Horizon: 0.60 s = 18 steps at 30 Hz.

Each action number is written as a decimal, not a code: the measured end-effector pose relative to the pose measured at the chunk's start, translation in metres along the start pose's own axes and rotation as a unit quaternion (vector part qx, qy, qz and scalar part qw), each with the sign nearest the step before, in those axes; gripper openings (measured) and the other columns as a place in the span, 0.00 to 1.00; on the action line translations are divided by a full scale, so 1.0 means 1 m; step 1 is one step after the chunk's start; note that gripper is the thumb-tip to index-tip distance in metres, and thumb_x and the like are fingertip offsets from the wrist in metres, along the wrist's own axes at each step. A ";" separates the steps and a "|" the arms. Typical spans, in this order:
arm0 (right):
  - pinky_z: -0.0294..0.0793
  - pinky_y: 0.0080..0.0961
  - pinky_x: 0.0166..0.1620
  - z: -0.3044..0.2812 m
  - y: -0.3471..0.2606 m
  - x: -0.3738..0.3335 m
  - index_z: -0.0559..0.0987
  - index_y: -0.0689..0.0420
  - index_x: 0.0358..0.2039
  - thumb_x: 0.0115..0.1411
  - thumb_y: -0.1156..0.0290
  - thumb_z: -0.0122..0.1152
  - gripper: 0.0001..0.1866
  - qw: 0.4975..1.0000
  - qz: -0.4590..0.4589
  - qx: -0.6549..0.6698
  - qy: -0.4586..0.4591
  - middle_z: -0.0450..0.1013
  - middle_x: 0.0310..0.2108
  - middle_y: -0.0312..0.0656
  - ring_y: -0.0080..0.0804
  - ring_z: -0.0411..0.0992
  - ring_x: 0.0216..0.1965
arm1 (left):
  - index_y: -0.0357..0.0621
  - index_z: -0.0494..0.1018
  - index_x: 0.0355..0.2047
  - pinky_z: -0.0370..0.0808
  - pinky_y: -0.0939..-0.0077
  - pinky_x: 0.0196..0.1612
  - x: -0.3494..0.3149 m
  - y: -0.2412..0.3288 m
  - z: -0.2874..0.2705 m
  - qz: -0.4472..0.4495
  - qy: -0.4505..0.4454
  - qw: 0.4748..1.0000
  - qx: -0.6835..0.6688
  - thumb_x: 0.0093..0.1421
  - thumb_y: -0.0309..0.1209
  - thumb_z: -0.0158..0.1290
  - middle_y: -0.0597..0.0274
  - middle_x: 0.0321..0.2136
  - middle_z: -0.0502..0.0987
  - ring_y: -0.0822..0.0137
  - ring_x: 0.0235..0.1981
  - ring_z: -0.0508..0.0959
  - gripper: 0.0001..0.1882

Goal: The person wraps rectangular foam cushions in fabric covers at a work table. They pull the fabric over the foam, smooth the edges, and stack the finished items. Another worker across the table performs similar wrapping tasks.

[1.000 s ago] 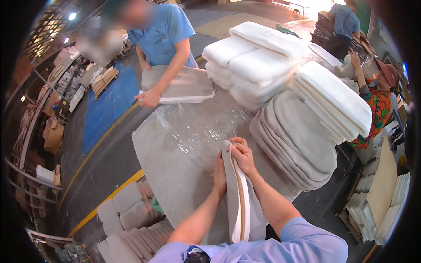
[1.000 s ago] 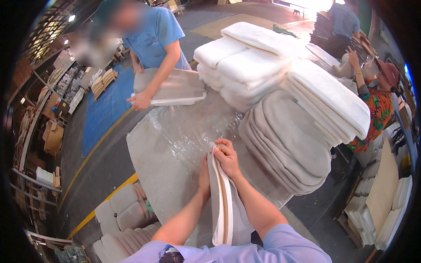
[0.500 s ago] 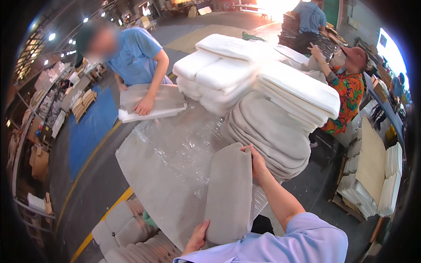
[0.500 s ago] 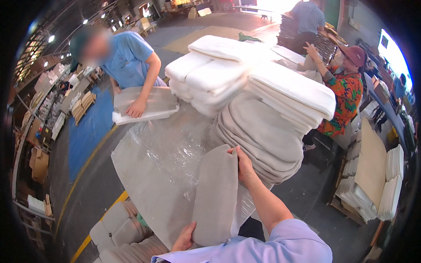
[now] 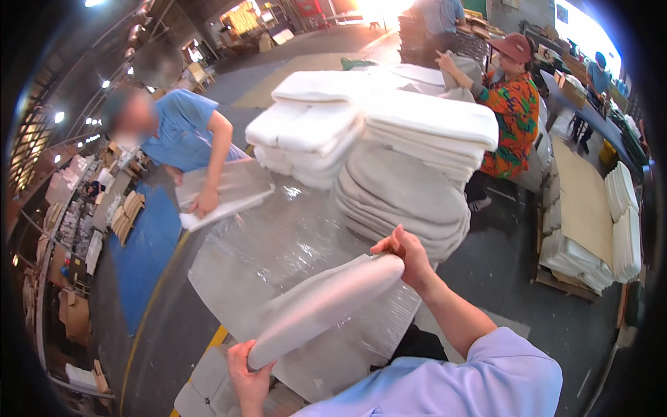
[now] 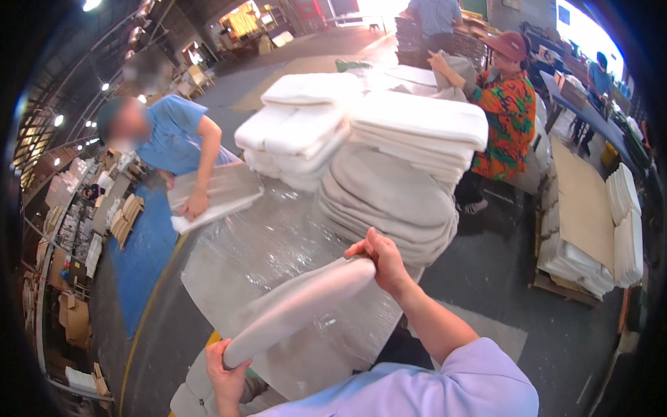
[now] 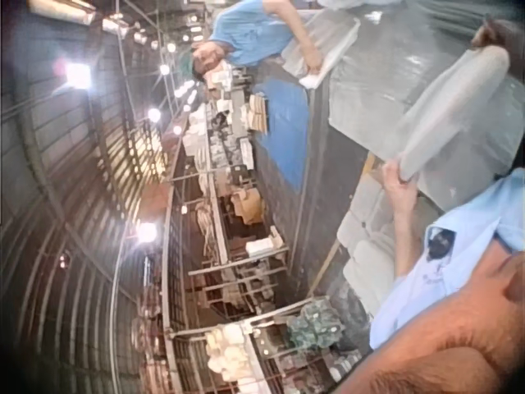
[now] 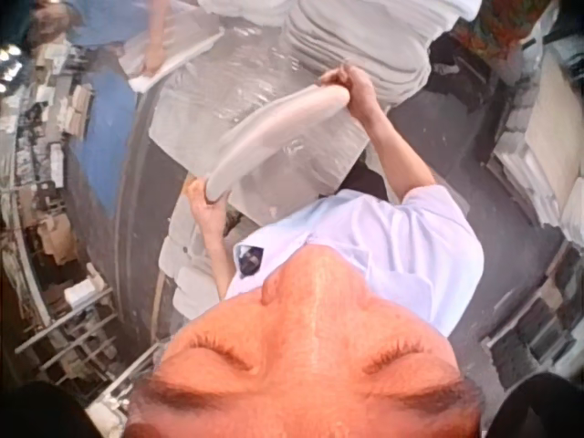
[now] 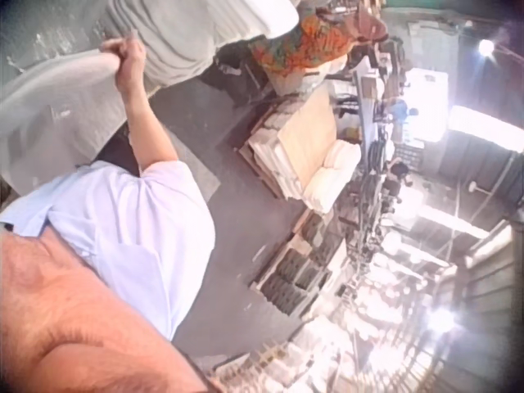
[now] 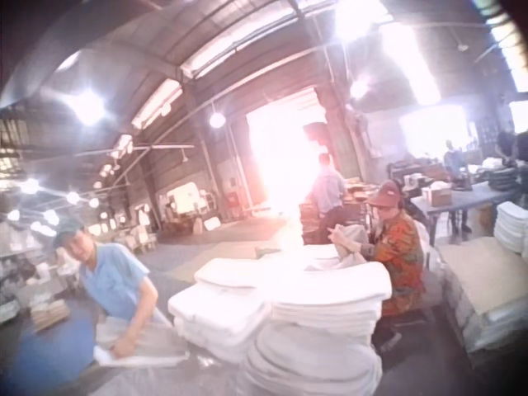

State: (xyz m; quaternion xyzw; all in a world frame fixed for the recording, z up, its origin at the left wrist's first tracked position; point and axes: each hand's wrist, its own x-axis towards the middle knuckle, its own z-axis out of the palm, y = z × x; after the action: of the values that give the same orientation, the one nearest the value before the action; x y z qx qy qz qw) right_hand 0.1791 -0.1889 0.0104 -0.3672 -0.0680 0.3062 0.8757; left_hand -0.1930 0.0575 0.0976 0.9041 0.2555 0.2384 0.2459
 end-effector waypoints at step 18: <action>0.76 0.33 0.39 -0.091 0.049 -0.099 0.69 0.52 0.20 0.72 0.58 0.61 0.23 0.990 0.070 -0.080 0.091 0.76 0.21 0.44 0.35 0.76 0.30 | 0.42 0.78 0.54 0.73 0.51 0.54 -0.119 0.009 0.044 0.080 -0.112 0.989 0.062 0.47 0.27 0.63 0.50 0.52 0.82 0.46 0.53 0.80 0.30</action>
State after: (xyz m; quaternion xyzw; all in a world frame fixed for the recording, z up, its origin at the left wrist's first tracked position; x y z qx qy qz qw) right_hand 0.1074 -0.2752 -0.0780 -0.4664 0.0131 0.3256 0.8223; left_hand -0.2551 -0.0325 0.0331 0.9561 0.1680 0.1380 0.1963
